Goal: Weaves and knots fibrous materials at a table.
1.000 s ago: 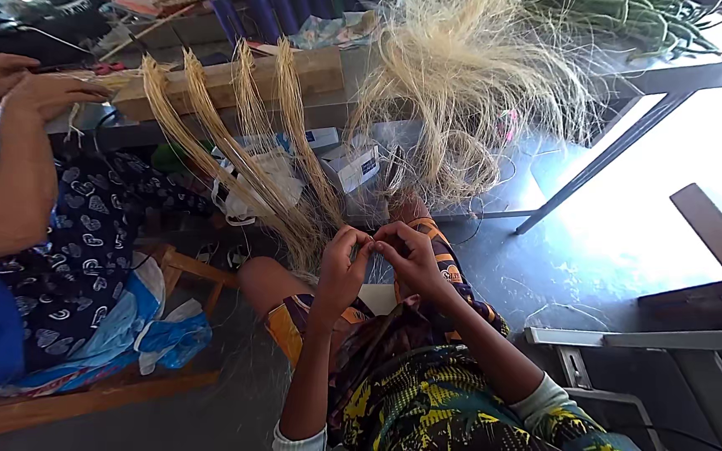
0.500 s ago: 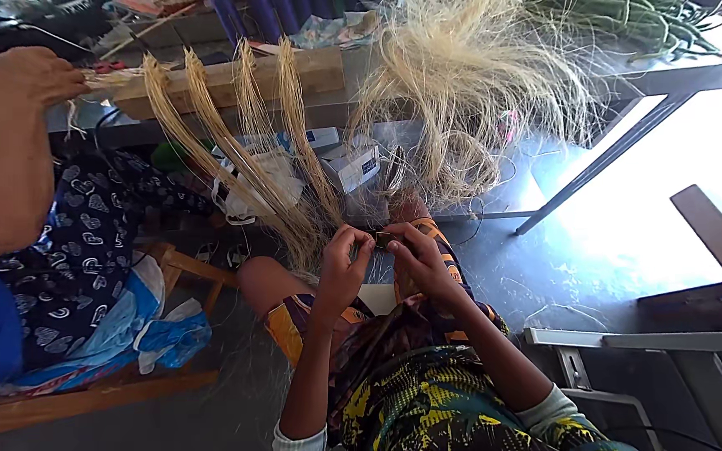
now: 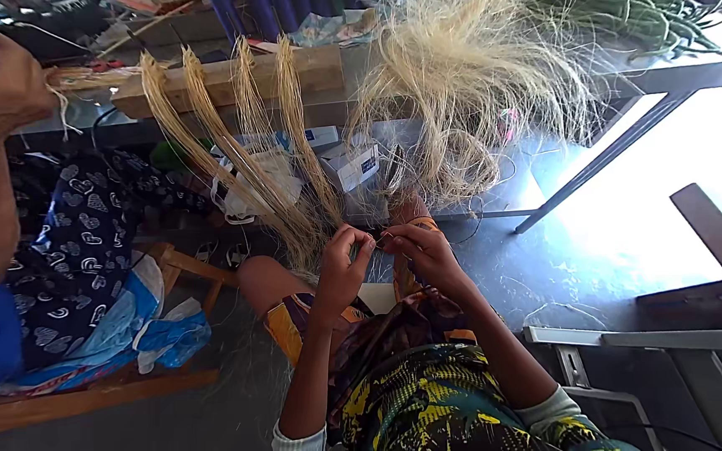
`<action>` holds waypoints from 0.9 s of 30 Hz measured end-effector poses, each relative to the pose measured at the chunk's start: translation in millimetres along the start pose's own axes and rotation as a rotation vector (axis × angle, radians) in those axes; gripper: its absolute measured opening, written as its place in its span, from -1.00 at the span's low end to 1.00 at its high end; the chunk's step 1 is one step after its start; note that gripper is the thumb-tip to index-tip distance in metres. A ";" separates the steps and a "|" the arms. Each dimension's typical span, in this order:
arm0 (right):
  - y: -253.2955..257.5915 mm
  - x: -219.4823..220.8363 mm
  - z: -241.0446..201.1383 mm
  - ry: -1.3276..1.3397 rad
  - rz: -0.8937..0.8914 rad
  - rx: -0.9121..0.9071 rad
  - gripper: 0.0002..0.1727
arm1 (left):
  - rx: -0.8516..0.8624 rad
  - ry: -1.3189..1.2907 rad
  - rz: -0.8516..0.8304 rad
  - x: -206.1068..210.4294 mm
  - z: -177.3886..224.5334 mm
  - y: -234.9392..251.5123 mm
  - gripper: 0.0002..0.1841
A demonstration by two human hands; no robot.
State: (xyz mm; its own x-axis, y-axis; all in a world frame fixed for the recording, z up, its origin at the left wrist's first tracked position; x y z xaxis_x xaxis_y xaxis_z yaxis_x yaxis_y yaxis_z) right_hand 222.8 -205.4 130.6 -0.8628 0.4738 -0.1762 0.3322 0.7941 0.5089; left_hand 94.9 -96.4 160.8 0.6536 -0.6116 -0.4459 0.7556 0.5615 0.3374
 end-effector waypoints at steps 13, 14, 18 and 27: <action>-7.5 2.0 16.5 0.234 0.199 0.083 -0.81 | 0.008 -0.012 0.000 -1.2 4.6 -0.2 -0.91; -8.6 2.5 18.3 0.231 0.226 0.077 -0.84 | 0.008 -0.013 0.001 -1.8 4.7 0.1 -0.91; -11.9 5.3 22.5 0.191 0.357 0.071 -0.91 | -0.001 -0.004 0.016 -7.0 5.8 0.0 -0.91; -6.3 22.1 10.1 0.320 0.387 0.232 -0.90 | -0.019 0.021 -0.008 2.6 -2.1 0.8 -0.87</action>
Point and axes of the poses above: each hand's wrist, its own y-axis towards the middle knuckle, its own x-axis out of the palm, z = x × y, the point moved 7 cm from there along y, towards the middle knuckle
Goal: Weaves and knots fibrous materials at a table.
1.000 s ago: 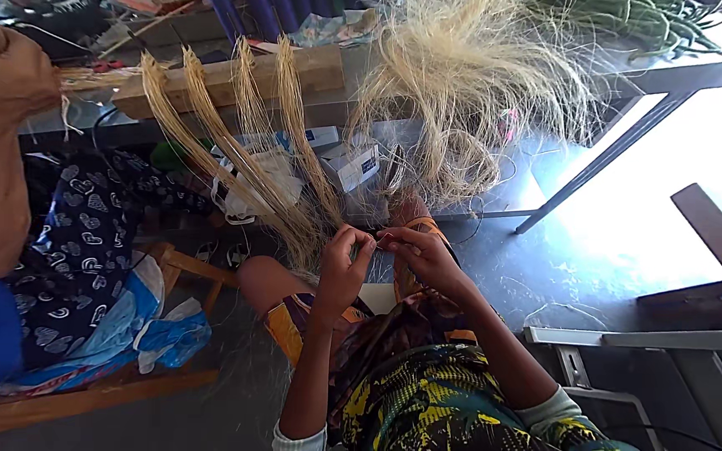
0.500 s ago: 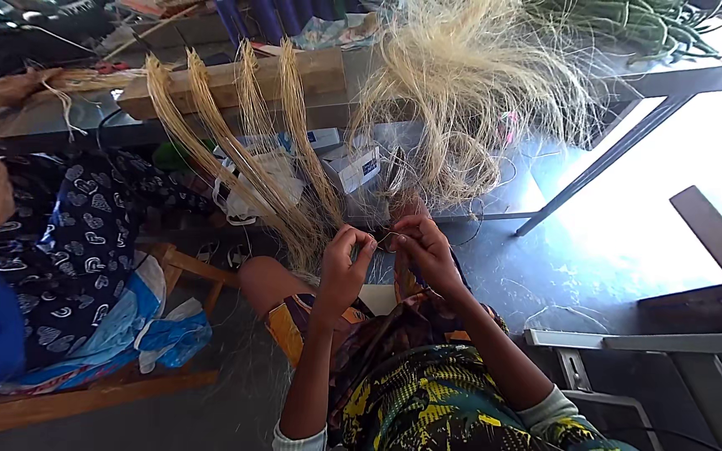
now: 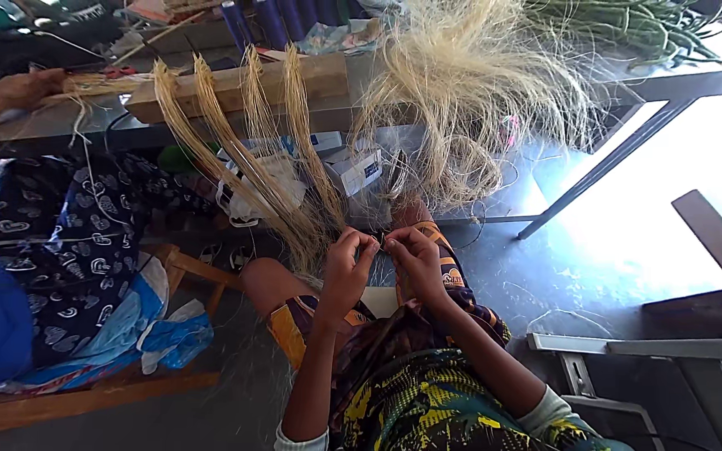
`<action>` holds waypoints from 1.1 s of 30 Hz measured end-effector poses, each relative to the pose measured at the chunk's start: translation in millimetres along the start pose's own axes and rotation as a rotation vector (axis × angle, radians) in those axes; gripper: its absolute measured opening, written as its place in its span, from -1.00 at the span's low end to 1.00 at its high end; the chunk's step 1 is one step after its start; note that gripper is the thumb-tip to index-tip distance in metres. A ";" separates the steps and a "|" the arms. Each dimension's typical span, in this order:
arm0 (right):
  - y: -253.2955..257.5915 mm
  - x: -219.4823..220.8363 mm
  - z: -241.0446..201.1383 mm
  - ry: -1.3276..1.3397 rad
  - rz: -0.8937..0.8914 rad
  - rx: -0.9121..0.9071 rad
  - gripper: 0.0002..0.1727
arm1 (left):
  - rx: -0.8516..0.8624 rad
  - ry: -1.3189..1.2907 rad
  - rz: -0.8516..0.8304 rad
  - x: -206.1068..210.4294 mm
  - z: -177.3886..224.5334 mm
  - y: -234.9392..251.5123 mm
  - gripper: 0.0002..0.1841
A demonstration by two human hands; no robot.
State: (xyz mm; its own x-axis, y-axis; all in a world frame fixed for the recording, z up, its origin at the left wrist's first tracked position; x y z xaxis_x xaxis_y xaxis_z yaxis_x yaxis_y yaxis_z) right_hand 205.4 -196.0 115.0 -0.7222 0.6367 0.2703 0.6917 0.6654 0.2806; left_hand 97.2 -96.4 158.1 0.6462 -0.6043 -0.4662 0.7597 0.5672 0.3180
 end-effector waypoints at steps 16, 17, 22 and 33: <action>5.0 0.0 -6.8 -0.137 -0.132 -0.114 -0.91 | 0.023 0.185 0.055 3.2 3.7 -3.7 -0.87; 6.1 -0.8 -6.4 -0.144 -0.146 -0.120 -0.91 | 0.037 0.218 0.056 3.3 4.9 -4.1 -0.87; 5.8 -0.5 -6.9 -0.158 -0.215 -0.089 -0.90 | 0.068 0.331 0.062 3.4 10.2 -6.5 -0.88; 7.3 -6.6 -5.8 -0.228 -0.256 -0.079 -0.87 | 0.120 0.341 0.007 11.0 8.8 -6.1 -0.89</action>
Point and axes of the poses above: each hand's wrist, its own y-axis towards the middle knuckle, its own x-axis out of the palm, z = x × y, the point moved 7 cm from there along y, towards the middle knuckle
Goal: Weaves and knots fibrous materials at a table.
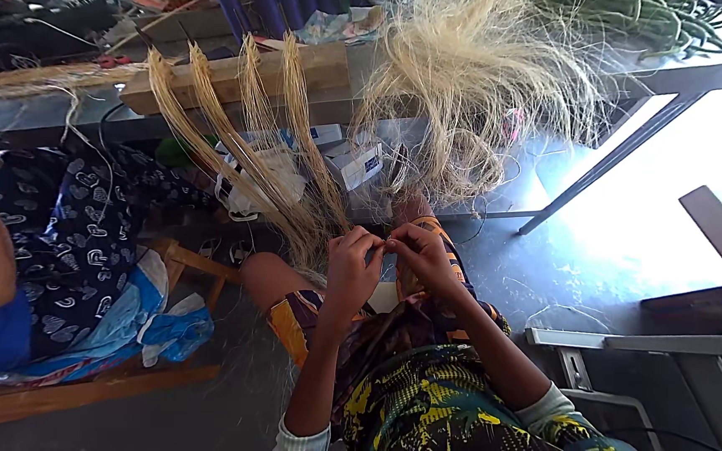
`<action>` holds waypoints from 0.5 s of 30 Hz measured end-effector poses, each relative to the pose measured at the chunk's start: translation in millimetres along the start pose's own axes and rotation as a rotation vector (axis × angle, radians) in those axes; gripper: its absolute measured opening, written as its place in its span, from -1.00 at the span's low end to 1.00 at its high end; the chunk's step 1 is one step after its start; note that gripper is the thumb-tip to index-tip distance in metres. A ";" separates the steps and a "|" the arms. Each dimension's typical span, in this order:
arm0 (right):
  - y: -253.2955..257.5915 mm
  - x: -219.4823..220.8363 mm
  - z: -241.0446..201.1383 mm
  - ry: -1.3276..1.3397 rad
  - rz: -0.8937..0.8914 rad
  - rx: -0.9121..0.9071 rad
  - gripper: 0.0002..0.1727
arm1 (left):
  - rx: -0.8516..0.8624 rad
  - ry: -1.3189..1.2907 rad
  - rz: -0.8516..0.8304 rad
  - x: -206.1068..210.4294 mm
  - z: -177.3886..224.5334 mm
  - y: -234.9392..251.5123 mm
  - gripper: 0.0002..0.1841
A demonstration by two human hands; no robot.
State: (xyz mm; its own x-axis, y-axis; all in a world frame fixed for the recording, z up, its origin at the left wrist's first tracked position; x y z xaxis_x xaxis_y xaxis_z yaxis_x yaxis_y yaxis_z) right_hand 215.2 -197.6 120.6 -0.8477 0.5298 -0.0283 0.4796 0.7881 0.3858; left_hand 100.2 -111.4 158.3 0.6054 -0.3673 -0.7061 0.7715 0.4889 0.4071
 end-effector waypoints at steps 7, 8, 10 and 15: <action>-6.2 -2.6 -6.1 -0.265 -0.047 -0.275 -0.84 | -0.090 -0.079 -0.145 2.3 -4.6 -0.2 -0.88; -6.5 -3.4 -6.0 -0.269 -0.049 -0.282 -0.84 | -0.094 -0.096 -0.138 2.4 -5.2 0.3 -0.88; -6.6 -4.8 -5.4 -0.272 -0.063 -0.279 -0.83 | -0.100 -0.152 -0.119 2.8 -6.4 1.5 -0.90; -7.3 -7.0 -5.8 -0.271 -0.050 -0.222 -0.84 | -0.072 -0.275 -0.068 5.9 -5.6 3.2 -0.96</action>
Point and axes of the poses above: each hand's wrist, its own y-axis towards the middle knuckle, its own x-axis out of the palm, z = x × y, the point moved 7 cm from there along y, towards the middle knuckle
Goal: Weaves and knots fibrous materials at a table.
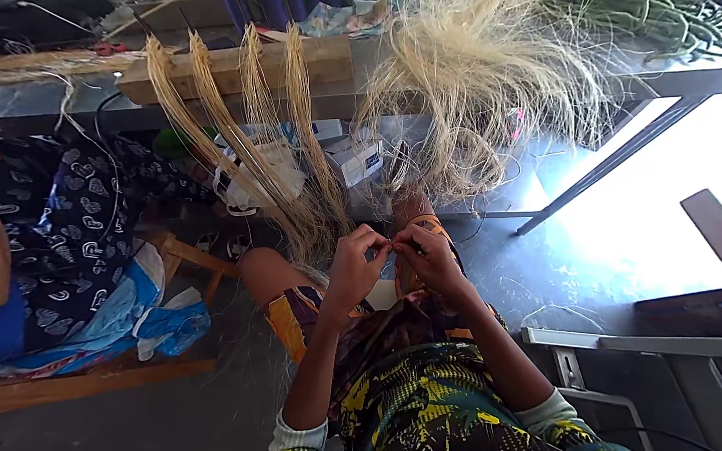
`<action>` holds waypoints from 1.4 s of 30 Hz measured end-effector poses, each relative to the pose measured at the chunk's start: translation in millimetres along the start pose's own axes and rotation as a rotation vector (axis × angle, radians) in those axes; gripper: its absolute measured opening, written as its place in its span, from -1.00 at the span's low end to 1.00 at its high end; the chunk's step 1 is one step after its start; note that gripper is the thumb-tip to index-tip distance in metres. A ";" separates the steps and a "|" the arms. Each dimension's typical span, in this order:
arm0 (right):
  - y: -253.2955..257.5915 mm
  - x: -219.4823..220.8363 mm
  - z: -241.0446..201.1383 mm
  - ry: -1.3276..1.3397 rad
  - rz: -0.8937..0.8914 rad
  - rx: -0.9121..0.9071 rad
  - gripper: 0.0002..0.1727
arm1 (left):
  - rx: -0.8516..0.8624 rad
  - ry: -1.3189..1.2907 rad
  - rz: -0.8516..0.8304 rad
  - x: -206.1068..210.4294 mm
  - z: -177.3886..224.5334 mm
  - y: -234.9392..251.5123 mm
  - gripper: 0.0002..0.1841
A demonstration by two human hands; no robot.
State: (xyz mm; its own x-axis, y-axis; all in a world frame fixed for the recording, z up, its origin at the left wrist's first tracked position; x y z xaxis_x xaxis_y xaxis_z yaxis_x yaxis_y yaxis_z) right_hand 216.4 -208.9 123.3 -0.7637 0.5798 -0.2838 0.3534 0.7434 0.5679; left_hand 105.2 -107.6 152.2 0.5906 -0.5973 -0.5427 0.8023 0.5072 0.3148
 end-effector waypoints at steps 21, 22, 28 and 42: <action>-4.1 12.0 11.8 0.242 -0.017 0.177 -0.87 | -0.061 -0.039 -0.096 6.5 -2.7 0.1 -0.90; -4.2 12.6 13.6 0.260 -0.040 0.163 -0.85 | -0.062 0.000 -0.109 7.0 -3.5 -0.1 -0.89; -4.9 14.2 23.1 0.264 -0.174 0.159 -0.82 | -0.038 0.244 -0.219 9.1 -3.6 -2.0 -0.83; -8.6 13.5 37.8 0.347 -0.297 0.472 -0.82 | 0.130 0.412 -0.223 11.7 5.4 -2.4 -0.87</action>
State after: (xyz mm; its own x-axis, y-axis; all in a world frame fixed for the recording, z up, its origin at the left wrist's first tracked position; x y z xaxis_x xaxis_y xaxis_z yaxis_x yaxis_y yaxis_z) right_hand 223.4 -194.9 85.4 -0.9673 0.2448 -0.0662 0.2393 0.9675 0.0811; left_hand 110.6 -119.2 149.3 0.3403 -0.3739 -0.8628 0.9251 0.2976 0.2360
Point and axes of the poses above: each hand's wrist, its own y-axis towards the middle knuckle, its own x-axis out of the palm, z = x × y, the point moved 7 cm from there along y, towards the middle knuckle
